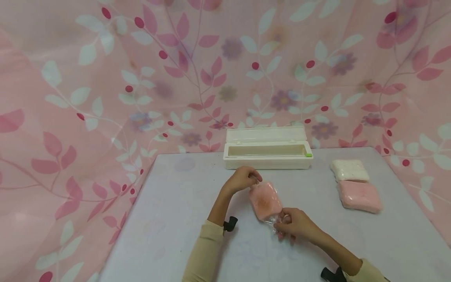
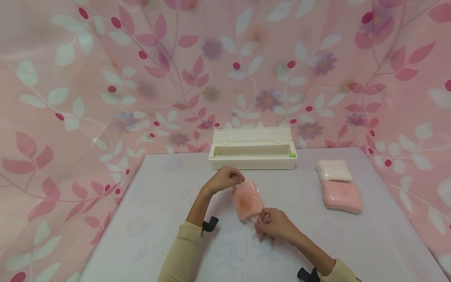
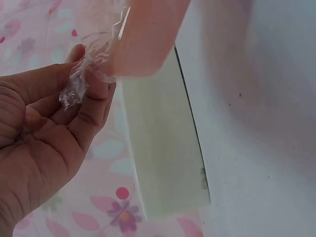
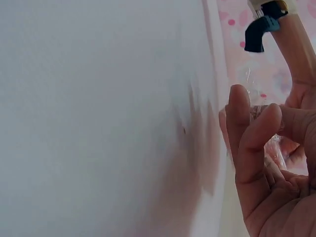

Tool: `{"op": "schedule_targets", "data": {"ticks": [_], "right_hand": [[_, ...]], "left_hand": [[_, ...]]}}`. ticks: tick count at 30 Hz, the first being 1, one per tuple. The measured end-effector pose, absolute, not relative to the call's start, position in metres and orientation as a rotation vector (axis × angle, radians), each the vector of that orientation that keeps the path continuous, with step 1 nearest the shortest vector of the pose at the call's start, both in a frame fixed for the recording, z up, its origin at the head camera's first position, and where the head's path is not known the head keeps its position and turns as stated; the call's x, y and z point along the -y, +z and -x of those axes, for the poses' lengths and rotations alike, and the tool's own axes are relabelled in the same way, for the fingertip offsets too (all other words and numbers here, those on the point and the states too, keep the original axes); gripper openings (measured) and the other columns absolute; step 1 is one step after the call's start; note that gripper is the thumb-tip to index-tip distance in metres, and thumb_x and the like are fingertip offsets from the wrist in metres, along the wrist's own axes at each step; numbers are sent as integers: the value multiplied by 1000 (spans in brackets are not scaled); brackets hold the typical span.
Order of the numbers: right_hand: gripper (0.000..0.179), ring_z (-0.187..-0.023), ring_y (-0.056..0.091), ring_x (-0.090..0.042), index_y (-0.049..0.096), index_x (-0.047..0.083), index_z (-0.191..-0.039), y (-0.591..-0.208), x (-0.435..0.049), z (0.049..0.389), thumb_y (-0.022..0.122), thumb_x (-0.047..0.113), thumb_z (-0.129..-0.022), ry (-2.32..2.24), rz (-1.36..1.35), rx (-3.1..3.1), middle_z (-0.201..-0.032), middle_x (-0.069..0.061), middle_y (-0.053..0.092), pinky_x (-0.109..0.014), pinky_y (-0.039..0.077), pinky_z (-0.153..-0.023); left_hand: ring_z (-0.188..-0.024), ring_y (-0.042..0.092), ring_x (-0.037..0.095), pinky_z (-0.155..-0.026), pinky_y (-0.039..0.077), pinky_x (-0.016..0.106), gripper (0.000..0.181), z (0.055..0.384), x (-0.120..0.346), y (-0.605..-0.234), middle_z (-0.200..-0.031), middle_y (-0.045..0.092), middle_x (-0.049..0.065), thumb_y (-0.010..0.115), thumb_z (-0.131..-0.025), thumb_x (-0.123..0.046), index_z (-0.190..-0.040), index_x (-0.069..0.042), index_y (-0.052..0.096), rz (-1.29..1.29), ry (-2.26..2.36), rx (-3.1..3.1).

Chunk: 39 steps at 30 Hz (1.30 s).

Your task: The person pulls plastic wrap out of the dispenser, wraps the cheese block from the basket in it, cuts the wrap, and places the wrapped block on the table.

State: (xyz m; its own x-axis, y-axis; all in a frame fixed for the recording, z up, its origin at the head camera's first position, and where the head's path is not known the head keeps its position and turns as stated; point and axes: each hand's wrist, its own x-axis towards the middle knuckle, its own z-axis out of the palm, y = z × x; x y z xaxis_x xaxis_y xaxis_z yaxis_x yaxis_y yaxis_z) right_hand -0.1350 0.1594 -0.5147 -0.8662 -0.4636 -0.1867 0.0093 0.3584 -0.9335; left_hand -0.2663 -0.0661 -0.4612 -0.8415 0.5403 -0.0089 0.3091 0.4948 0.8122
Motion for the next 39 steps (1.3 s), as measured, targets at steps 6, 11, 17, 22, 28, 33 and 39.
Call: {"op": "schedule_targets", "data": {"ticks": [6, 11, 17, 22, 28, 33, 39], "right_hand": [[23, -53, 66, -26, 57, 0, -92, -524, -154, 118, 69, 20, -92, -1580, 339, -2029, -74, -14, 71, -22, 39, -38], [25, -52, 67, -24, 58, 2, -88, -529, -147, 111, 68, 24, -93, -1579, 263, -2043, -72, -13, 71, -20, 33, -37], [29, -46, 63, -17, 61, 4, -82, -530, -144, 109, 66, 29, -95, -1528, 313, -2079, -67, -9, 70, -20, 33, -37], [32, -44, 63, -19, 64, 9, -79, -516, -149, 110, 64, 36, -96, -1406, 507, -2215, -61, -1, 67, -23, 40, -42], [26, -51, 57, -5, 67, 19, -85, -494, -162, 112, 68, 44, -91, -1186, 708, -2447, -63, 10, 62, -25, 44, -47], [27, -63, 52, 2, 67, 19, -101, -493, -167, 114, 79, 36, -83, -1022, 1120, -2738, -75, 20, 57, -19, 43, -55], [56, -93, 63, -7, 66, 15, -120, -511, -164, 121, 87, 31, -70, -782, 1758, -2917, -110, 7, 65, -24, 52, -72]], "left_hand": [[-75, 61, 12, -64, 51, 24, 16, 260, 55, -464, -93, 71, 6, 61, -87, 5, -97, 1, 74, -682, 1169, -2418], [-76, 58, 9, -65, 48, 22, 17, 262, 47, -476, -94, 71, 3, 62, -87, 6, -96, -2, 74, -710, 1092, -2436], [-100, 59, 11, -84, 47, 24, 25, 265, 41, -492, -107, 69, 1, 56, -91, 4, -107, -7, 71, -883, 973, -2482], [-122, 54, 16, -102, 41, 28, 27, 257, 45, -492, -125, 62, 4, 59, -94, -1, -119, -7, 65, -1009, 910, -2618], [-109, 58, 13, -94, 45, 24, 23, 217, 64, -469, -115, 63, 1, 64, -94, -4, -117, -7, 65, -1074, 784, -2754], [-88, 56, 7, -80, 44, 15, 13, 175, 76, -463, -94, 61, -6, 69, -92, -7, -102, -11, 64, -1364, 645, -2696], [-91, 56, 7, -81, 43, 16, 25, 141, 80, -484, -102, 63, -7, 71, -85, -8, -109, -15, 65, -1699, 347, -2696]]}}
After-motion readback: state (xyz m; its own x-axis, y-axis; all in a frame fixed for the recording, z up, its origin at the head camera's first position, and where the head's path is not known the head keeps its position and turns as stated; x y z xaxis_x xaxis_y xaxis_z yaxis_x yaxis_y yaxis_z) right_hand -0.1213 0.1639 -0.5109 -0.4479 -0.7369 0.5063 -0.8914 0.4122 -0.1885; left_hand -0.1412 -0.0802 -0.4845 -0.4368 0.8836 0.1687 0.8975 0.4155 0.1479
